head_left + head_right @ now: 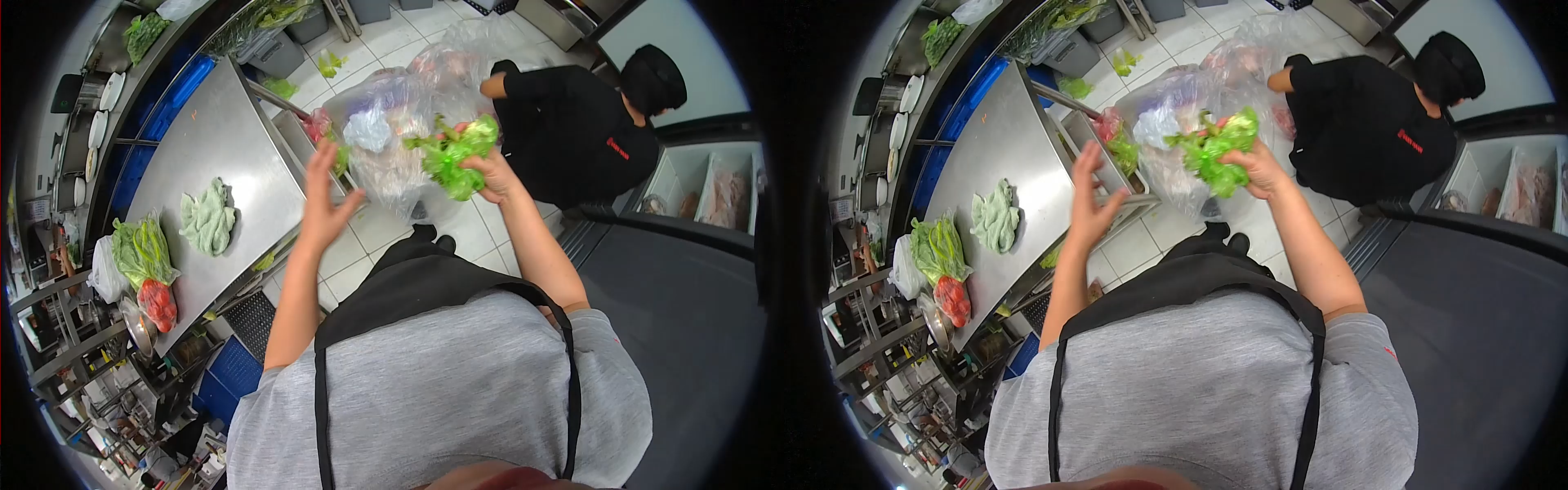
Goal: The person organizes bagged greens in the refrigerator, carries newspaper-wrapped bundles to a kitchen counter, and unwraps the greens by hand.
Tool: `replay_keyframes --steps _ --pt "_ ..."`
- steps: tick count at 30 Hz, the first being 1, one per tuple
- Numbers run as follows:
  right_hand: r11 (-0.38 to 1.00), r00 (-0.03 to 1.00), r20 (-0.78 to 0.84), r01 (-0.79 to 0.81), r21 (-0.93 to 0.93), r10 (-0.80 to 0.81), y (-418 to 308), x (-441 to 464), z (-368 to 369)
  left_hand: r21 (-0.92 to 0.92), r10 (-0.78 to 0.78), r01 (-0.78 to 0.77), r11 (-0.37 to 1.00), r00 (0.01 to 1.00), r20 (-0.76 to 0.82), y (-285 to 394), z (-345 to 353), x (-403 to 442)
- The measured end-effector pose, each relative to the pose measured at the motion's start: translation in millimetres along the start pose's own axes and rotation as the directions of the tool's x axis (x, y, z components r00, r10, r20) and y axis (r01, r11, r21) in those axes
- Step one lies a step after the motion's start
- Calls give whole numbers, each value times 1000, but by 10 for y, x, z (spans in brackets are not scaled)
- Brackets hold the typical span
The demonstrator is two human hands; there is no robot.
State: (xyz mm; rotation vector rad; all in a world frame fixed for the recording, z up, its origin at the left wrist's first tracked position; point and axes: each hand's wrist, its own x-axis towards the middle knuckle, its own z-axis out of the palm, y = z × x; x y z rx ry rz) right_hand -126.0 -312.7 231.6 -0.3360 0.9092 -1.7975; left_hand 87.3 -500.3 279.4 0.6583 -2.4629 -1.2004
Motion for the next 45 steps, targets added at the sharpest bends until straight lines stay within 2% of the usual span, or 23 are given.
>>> replay_keyframes --steps 3,4,5,7,9,11,14,16,20,28,31,33,35,37,39,41,43,45 --pt "997 994 -113 2 -81 -11 -227 184 -235 265 122 -52 963 959 -256 -773 -427 388" --pt "995 979 -202 12 -96 -31 -300 209 -279 341 162 -43 939 931 -328 -1042 -529 501" --pt "994 958 -283 18 -108 -48 -339 227 -299 338 139 -15 941 927 -347 -1187 -593 593" --pt "990 944 -327 -7 -138 -39 -529 258 -270 521 -32 281 806 899 -436 -1457 -749 793" --pt "981 931 -336 82 -178 -139 -625 340 -369 528 -40 325 785 876 -480 -1673 -851 1108" --pt "983 866 -472 111 -144 -167 -696 438 -393 535 -63 361 763 867 -494 -1816 -888 1324" --pt "984 864 -475 118 -133 -168 -787 696 -502 500 -24 345 794 841 -541 -1921 -1025 1743" --pt "981 849 -500 102 -167 -173 -846 879 -464 519 -73 416 747 827 -557 -2003 -1105 1955" --pt "976 879 -455 49 -212 -143 -955 1370 -296 495 -63 441 748 791 -609 -2146 -1234 2299" --pt "955 933 -359 -121 -271 16 -1134 2441 -311 434 -235 663 609 674 -701 -2335 -1450 2842" --pt "962 929 -369 -133 -237 38 -1302 3097 -439 400 -331 752 524 612 -718 -2424 -1540 3052" --pt "962 951 -308 -106 -251 24 -1477 3741 -829 374 -390 812 448 554 -735 -2470 -1565 3167" --pt "986 964 -265 -16 -165 -29 -1719 4414 -1040 351 -385 834 426 519 -763 -2588 -1567 3213" --pt "990 971 -238 -6 -144 -28 -1936 5187 -1296 353 -409 864 358 485 -773 -2581 -1573 3256" --pt "995 952 -302 25 -96 -53 -2025 5904 -1652 351 -439 893 281 445 -780 -2562 -1524 3274" --pt "996 952 -298 47 -77 -68 -2125 6612 -1886 339 -435 910 238 412 -801 -2511 -1485 3450" --pt "996 947 -312 66 -55 -80 -2195 7203 -2100 320 -460 942 99 328 -825 -2422 -1449 3589" --pt "995 938 -334 88 -38 -96 -2376 7802 -2278 332 -471 942 49 315 -824 -2423 -1431 3654"
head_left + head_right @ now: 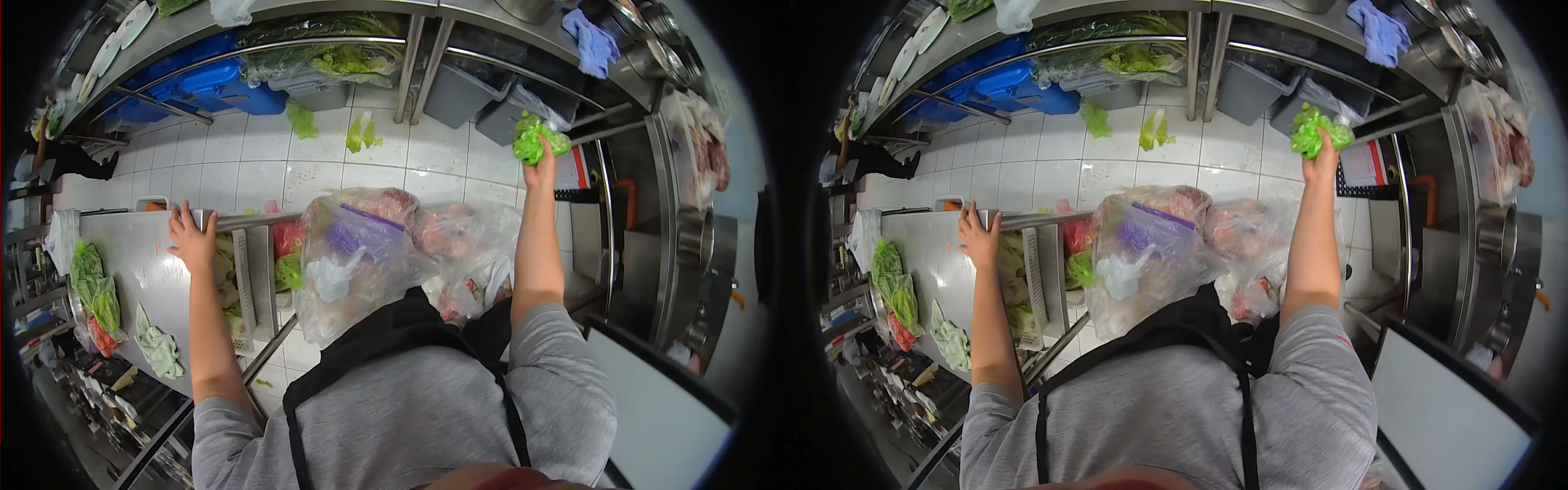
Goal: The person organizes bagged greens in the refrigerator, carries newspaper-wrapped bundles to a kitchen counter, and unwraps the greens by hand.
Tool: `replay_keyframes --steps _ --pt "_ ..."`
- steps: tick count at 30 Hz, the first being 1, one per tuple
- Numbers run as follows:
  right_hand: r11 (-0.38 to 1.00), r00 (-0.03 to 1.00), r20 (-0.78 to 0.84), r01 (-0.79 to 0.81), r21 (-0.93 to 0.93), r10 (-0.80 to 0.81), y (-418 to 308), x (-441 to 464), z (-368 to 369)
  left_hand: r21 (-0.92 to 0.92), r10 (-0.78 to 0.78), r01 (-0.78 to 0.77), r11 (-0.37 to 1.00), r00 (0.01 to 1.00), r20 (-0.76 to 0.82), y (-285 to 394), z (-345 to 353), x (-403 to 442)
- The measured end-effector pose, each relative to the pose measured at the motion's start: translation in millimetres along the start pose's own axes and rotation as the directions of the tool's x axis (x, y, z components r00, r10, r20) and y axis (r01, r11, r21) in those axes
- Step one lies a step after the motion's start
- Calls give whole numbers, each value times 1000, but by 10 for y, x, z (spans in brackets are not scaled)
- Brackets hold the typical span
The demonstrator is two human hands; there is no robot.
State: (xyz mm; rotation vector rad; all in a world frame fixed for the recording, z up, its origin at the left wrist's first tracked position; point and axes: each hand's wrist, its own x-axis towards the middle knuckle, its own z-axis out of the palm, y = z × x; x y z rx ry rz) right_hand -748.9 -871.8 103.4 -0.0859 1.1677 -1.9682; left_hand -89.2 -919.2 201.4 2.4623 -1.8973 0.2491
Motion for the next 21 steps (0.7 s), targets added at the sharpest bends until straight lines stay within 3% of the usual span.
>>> replay_keyframes --steps 6,9,10,12,13,14,15,16,18,21 --pt "997 991 -119 54 -46 -59 -386 1866 -43 81 4 -4 997 1000 -2 10 79 94" --pt "997 993 -97 58 -60 -63 -588 2816 -208 113 14 -14 994 1000 1 -18 88 86" --pt "997 997 -21 74 -29 -74 -687 2885 -79 132 -6 8 991 1000 -11 -4 93 98" --pt "987 989 11 151 -51 -151 -727 3436 -192 75 93 -90 993 995 -37 -14 79 95" --pt "968 970 -29 241 -69 -243 -701 3548 -198 76 104 -101 992 994 -44 25 52 88" --pt "978 971 163 190 -90 -174 -764 3675 -258 89 99 -96 991 994 -39 31 58 100" --pt "943 957 58 292 -159 -286 -736 3516 -45 90 133 -128 988 990 -54 17 68 111" --pt "942 959 15 280 -183 -282 -741 3301 146 91 165 -158 983 984 -68 1 69 110" --pt "943 937 -105 331 -32 -333 -743 3009 360 94 171 -165 982 983 -65 14 53 118" --pt "956 951 -122 292 38 -286 -698 3564 -46 86 200 -195 977 978 -64 12 42 120"
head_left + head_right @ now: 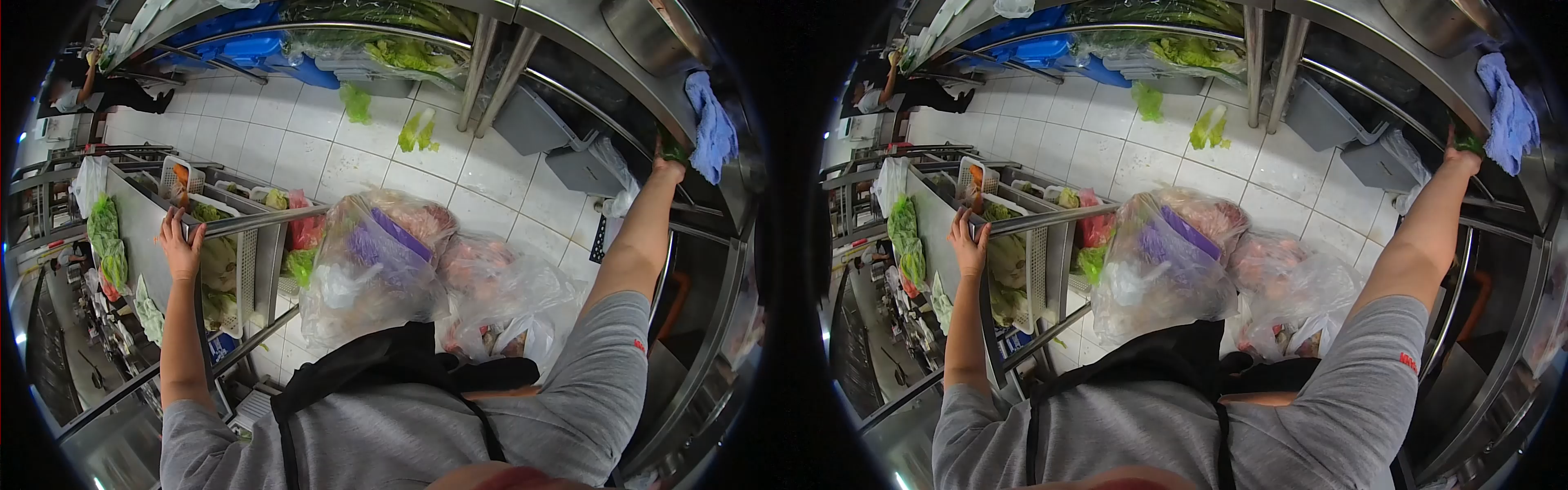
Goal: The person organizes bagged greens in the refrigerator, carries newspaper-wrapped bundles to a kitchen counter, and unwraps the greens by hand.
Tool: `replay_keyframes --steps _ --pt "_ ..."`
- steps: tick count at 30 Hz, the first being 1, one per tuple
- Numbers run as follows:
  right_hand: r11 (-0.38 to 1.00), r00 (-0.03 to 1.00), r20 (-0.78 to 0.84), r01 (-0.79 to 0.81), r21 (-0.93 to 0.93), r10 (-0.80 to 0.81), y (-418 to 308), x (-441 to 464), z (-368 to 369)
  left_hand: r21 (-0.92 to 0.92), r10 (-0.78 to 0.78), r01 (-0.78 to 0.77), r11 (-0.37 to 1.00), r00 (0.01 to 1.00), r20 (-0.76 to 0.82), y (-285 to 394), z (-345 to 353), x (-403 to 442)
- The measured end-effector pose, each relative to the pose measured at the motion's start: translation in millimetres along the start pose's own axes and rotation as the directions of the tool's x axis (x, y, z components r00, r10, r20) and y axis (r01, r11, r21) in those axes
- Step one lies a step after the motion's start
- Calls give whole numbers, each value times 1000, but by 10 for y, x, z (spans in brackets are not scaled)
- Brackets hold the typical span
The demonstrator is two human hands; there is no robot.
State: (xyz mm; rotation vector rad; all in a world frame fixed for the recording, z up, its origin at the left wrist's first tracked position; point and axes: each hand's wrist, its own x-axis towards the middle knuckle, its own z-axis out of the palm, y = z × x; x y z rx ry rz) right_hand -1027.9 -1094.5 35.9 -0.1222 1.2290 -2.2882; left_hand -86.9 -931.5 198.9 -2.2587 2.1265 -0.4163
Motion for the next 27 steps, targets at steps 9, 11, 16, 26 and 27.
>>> replay_keyframes --steps 9,11,16,26,27 --pt "927 989 -96 70 -367 -113 -257 -87 -85 2 26 -26 1000 1000 -5 -21 41 -17" --pt "903 989 74 145 -405 -126 -320 -209 -286 4 8 -8 1000 1000 -20 -44 50 15" --pt "917 994 108 40 -396 3 -119 -1656 -898 -17 -43 42 999 998 -51 -98 141 -27" --pt "608 825 -154 -514 -605 545 -76 -4639 -1564 23 -170 169 985 981 90 -12 70 -2" --pt "601 824 -100 -484 -636 558 -141 -4599 -1495 4 -176 176 984 980 89 2 30 -14"
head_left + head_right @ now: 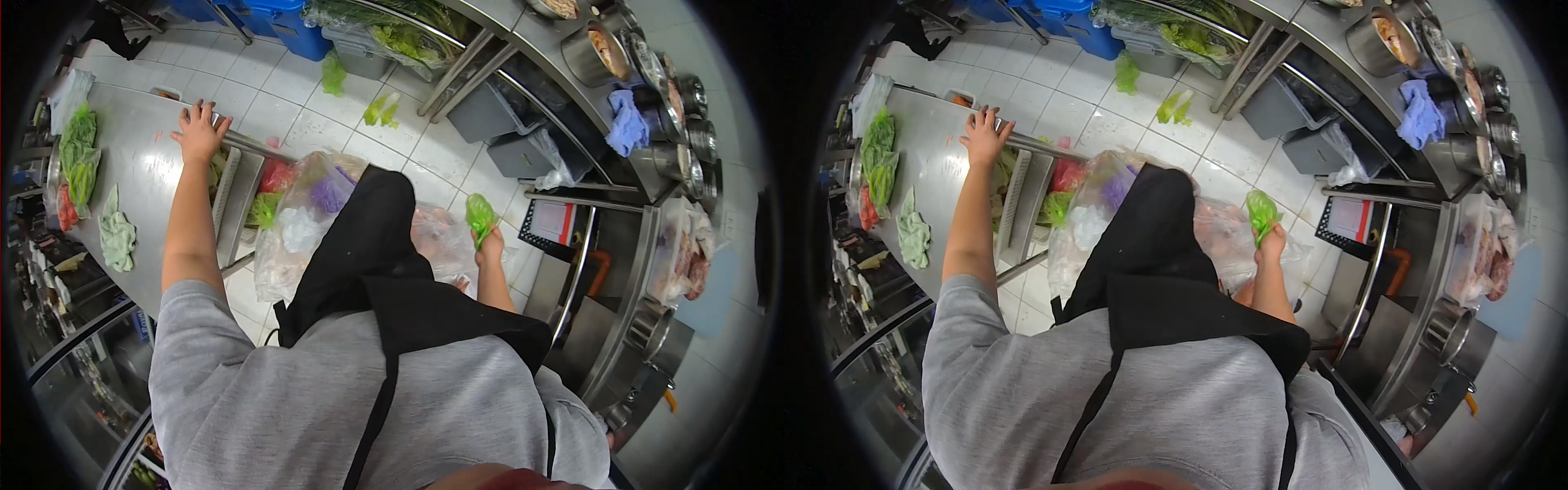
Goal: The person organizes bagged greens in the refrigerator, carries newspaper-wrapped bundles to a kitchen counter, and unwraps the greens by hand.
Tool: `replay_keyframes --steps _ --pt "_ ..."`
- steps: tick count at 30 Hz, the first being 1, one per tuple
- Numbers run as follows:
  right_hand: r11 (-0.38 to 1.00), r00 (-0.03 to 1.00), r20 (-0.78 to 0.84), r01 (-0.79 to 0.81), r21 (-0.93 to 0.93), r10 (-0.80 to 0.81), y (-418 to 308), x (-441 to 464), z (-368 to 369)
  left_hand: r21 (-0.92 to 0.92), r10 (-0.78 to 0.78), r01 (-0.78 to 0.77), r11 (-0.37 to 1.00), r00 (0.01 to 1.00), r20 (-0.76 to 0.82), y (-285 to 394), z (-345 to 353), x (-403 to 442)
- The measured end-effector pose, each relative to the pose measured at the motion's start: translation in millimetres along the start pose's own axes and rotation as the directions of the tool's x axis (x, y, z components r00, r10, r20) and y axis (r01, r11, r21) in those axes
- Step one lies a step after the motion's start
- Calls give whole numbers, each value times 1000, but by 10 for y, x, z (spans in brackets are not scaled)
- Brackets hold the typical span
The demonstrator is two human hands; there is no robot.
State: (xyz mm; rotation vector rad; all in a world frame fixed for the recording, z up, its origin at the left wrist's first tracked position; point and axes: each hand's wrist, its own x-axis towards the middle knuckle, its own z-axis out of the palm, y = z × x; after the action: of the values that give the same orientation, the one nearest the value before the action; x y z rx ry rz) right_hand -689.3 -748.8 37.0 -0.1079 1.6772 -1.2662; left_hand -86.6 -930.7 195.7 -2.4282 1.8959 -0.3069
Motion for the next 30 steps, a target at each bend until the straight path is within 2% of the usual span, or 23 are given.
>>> replay_keyframes --steps 2,3,6,9,12,13,14,16,17,19,20,22,23,24,26,27,28,30 --pt "991 993 39 113 -65 -111 -443 81 -63 15 -21 21 1000 999 33 38 -47 13" --pt "987 987 -4 159 19 -159 -700 45 -41 7 -26 26 1000 999 36 37 -42 20" --pt "968 969 -32 246 44 -244 -1122 137 -189 5 -34 34 999 998 47 49 -66 19" --pt "936 940 -34 342 78 -340 -1238 47 -171 -22 -41 42 999 999 26 52 -71 8" --pt "960 960 44 275 49 -277 -1266 -176 61 -37 -40 40 999 999 -4 35 -39 13" --pt "950 957 82 287 -127 -278 -1209 -116 63 -41 -41 41 998 999 -7 31 -46 41" --pt "922 941 155 330 -203 -302 -1095 130 -27 -41 -44 44 998 999 3 29 -57 26" --pt "770 912 113 394 -501 -393 -1162 107 186 -44 -53 53 998 999 4 21 -41 47" --pt "769 913 113 392 -504 -391 -1259 55 288 -50 -39 39 998 999 -8 2 -9 22" --pt "859 968 170 245 -449 -187 -1597 31 696 -65 -37 34 997 999 -40 24 -46 17" --pt "856 969 169 239 -459 -180 -1630 174 736 -66 -39 37 997 999 -29 22 -55 0" --pt "786 940 286 317 -530 -187 -1807 771 943 -74 -26 21 997 998 -63 17 -66 97" --pt "429 788 398 598 -677 -470 -1799 1202 945 -77 -23 19 997 998 -57 22 -43 48" --pt "16 492 565 763 -646 -662 -1922 1407 1079 -76 -52 49 996 998 -37 15 -26 17" --pt "153 510 433 760 -632 -744 -2383 1298 1652 -113 -5 -4 994 997 -79 16 -50 71" --pt "149 528 425 738 -658 -735 -2545 1469 1780 -96 -18 10 995 997 -77 86 -127 80" --pt "-180 405 633 733 -656 -660 -2624 1680 1797 -89 -34 30 996 998 -48 96 -145 102" --pt "-339 518 811 737 -584 -271 -2627 2041 1772 -114 4 -10 993 998 -57 128 -206 130"
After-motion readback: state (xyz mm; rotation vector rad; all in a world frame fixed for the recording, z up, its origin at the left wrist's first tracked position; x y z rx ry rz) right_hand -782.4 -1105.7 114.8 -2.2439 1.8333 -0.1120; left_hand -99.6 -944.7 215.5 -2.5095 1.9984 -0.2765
